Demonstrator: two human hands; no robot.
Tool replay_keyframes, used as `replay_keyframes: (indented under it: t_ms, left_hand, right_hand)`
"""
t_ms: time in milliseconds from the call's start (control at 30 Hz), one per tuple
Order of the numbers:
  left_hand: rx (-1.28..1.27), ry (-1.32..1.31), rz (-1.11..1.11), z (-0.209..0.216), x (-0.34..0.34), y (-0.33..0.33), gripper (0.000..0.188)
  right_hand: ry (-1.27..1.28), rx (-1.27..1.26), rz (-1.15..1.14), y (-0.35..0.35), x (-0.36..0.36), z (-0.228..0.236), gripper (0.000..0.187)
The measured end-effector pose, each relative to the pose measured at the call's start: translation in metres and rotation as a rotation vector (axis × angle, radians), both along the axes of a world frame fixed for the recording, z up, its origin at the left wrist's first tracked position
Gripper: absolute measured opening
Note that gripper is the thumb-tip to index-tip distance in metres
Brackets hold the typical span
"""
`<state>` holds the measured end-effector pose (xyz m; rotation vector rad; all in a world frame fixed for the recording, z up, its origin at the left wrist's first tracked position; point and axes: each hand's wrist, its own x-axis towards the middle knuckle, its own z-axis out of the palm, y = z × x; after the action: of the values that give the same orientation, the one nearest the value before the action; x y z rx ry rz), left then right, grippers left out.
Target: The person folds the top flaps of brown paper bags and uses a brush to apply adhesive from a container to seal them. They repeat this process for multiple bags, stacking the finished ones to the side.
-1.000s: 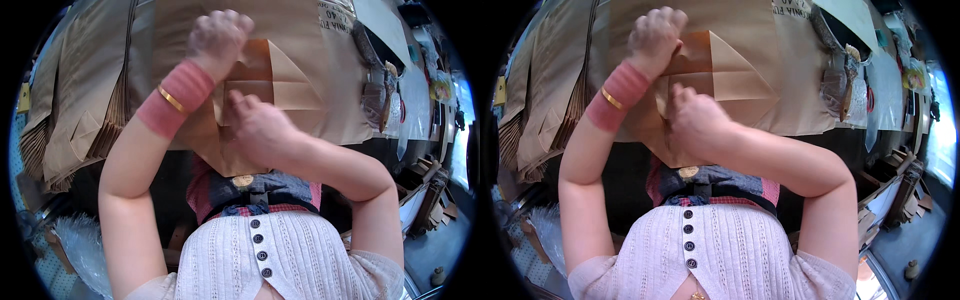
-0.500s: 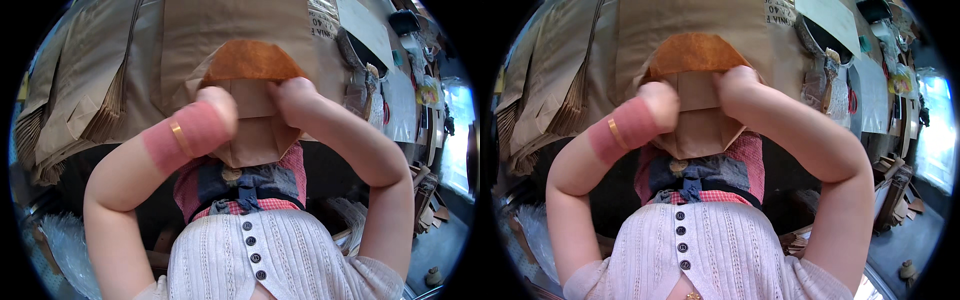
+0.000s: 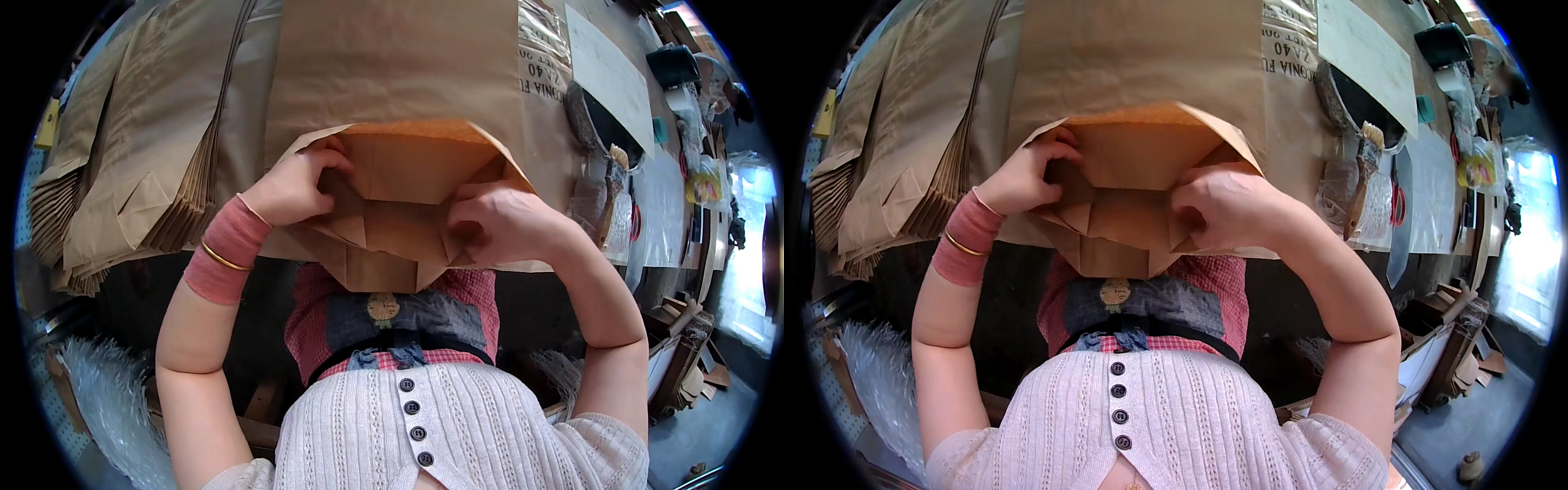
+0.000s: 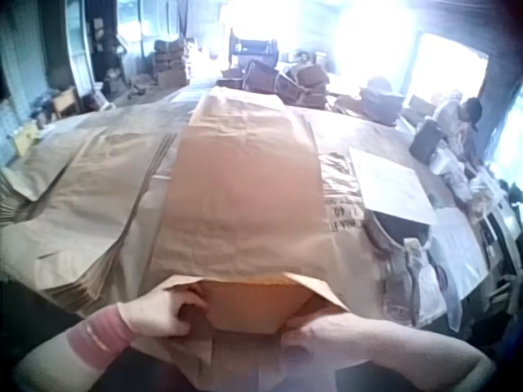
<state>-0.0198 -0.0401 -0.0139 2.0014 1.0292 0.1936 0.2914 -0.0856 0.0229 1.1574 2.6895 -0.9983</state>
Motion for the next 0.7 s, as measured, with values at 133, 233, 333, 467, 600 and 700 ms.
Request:
replay_keyframes:
  t_ms: [133, 233, 333, 467, 600, 700]
  left_hand:
    - [-0.088, 0.096, -0.139, 0.03, 0.0, 0.004, 0.053]
    - [-0.097, 0.061, -0.089, 0.021, 0.002, 0.006, 0.04]
    - [0.101, 0.171, 0.184, -0.008, 0.015, -0.003, 0.024]
    - [0.13, 0.114, 0.165, -0.008, 0.015, -0.009, 0.024]
    - [0.092, 0.164, -0.03, 0.03, 0.018, -0.013, 0.047]
    - [0.443, 0.311, -0.186, 0.02, 0.027, -0.027, 0.038]
  right_hand:
    - [0.154, 0.066, -0.155, 0.012, 0.0, -0.004, 0.009]
    - [-0.147, 0.318, -0.364, 0.02, -0.006, -0.017, 0.012]
    - [-0.344, 0.372, -0.443, 0.009, -0.018, -0.046, 0.01]
    - [0.001, 0.656, -0.357, -0.014, 0.012, 0.005, 0.017]
    - [-0.352, 0.777, -0.572, -0.052, 0.119, 0.03, 0.028]
    - [-0.598, 0.716, -0.506, -0.075, 0.188, 0.015, 0.041]
